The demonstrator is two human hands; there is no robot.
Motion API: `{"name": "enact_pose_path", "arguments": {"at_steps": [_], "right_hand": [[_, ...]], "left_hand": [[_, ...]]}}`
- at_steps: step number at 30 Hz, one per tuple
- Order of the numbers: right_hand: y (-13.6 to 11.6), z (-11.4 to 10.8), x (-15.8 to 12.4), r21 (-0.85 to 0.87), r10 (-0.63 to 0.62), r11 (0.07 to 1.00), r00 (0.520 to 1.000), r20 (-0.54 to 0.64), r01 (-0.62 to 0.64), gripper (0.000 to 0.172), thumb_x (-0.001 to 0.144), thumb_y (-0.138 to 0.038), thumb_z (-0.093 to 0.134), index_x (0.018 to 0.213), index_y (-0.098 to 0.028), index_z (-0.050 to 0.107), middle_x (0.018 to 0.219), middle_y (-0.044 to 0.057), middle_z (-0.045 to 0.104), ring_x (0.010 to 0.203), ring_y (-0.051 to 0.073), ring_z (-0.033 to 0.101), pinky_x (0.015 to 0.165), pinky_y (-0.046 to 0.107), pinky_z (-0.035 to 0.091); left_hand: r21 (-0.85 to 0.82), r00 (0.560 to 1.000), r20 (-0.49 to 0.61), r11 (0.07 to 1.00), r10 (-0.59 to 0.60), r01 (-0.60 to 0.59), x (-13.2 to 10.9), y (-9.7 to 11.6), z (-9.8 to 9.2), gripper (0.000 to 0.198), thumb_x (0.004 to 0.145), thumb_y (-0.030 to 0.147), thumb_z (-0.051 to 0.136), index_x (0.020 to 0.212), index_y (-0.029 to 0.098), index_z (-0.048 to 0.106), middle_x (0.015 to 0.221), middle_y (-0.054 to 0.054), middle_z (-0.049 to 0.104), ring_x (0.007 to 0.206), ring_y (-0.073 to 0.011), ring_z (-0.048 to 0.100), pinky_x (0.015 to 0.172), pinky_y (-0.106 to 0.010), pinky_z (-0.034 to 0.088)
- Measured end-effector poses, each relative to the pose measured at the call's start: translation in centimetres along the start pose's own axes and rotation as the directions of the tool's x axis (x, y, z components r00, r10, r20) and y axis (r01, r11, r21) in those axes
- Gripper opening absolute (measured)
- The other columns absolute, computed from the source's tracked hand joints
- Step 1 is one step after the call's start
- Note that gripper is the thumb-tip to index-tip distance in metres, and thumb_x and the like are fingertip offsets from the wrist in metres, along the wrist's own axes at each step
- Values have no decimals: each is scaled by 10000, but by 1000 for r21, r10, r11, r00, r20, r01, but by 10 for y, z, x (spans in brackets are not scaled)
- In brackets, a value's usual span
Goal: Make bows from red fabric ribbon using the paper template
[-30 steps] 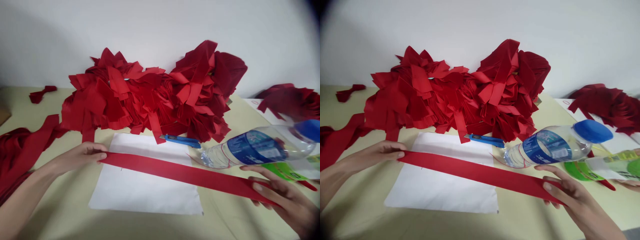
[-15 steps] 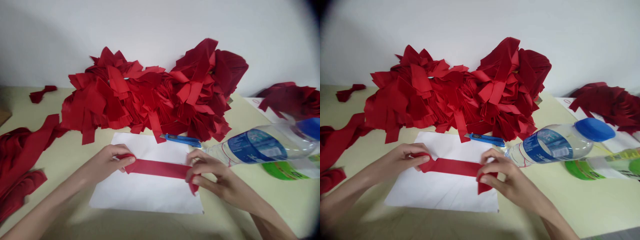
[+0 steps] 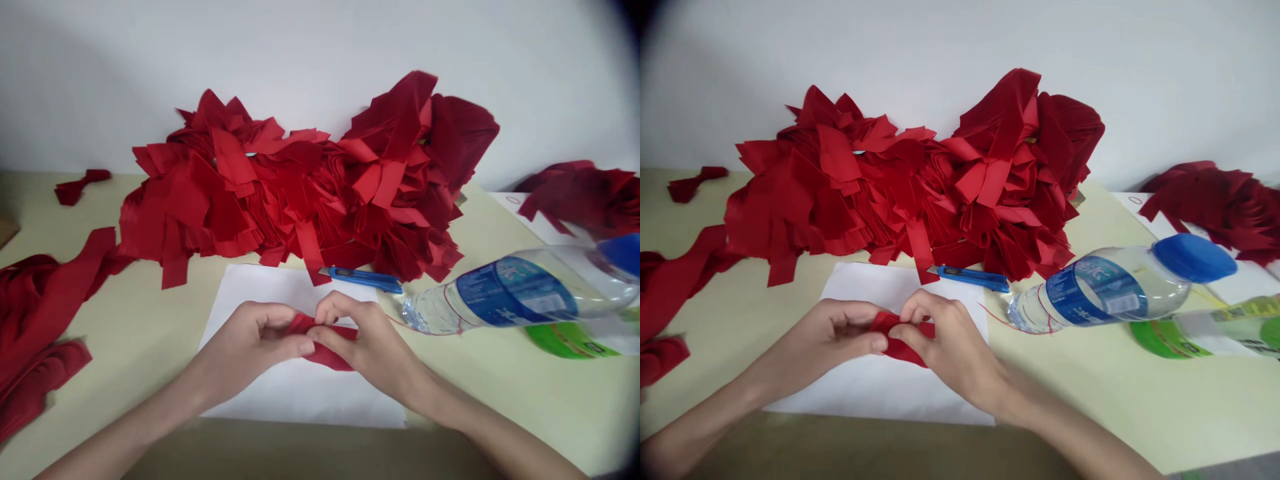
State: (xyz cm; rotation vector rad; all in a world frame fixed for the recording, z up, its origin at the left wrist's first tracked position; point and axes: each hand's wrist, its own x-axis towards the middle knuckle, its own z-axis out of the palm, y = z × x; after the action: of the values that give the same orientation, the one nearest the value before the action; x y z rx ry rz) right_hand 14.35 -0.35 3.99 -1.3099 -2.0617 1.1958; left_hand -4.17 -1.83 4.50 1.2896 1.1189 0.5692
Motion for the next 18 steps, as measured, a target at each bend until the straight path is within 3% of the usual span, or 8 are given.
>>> {"name": "enact_pose_path", "arguments": {"at_steps": [3,5,7,10,12,15,18], "right_hand": [[-1,-2,1,11,-32,999,999,-4,32,93,847,-259,580,794,-211,520,740,-39,578,710,115,563,671,237,438],[-2,-6,3,71,-110,991,994,-1,110,101,832,-246,602,900,-217,533,894,-12,604,865,135,577,795,258,449],[-1,-11,6,170,-194,969,978,73,179,190,842,-264,597,1019,-222,539,1047,14,595,1014,152,550,904,283,426],[3,-18,10,283,-184,955,929,320,92,190,875,-338,556,996,-194,585,944,10,613,879,136,575,763,244,467],[7,-22,10,259,-103,966,912,398,-4,214,862,-376,571,884,-167,612,787,-9,592,714,109,547,613,207,440],[14,-28,9,191,-23,981,950,312,-39,250,863,-392,568,814,-154,626,715,-14,573,649,95,520,570,201,410],[23,-33,8,204,-7,978,968,252,-46,265,897,-395,514,913,-162,639,830,14,621,713,109,573,608,211,448]], "left_hand": [[43,999,-16,999,27,-27,-2,0,2,275,792,265,557,566,182,424,582,52,252,547,-94,256,482,-230,257],[69,999,-32,997,40,-38,-3,1,1,263,803,262,546,566,177,471,559,51,290,530,-91,275,472,-231,258],[62,998,-27,997,55,-53,-6,5,-2,222,801,273,570,601,176,565,554,42,409,537,-98,376,486,-226,324],[2,996,-36,997,80,-80,-9,11,-12,141,804,283,599,724,196,676,652,17,604,646,-137,565,587,-233,456],[-6,991,-93,995,97,-98,-10,14,-21,126,805,296,611,765,206,689,694,14,648,696,-153,614,626,-237,492],[102,961,-248,990,123,-100,-9,14,-34,210,804,340,620,656,192,637,625,29,606,604,-126,578,521,-204,460],[207,935,-331,976,129,-61,-7,12,-45,281,817,376,599,616,180,607,594,29,574,572,-120,556,489,-202,452]]}}
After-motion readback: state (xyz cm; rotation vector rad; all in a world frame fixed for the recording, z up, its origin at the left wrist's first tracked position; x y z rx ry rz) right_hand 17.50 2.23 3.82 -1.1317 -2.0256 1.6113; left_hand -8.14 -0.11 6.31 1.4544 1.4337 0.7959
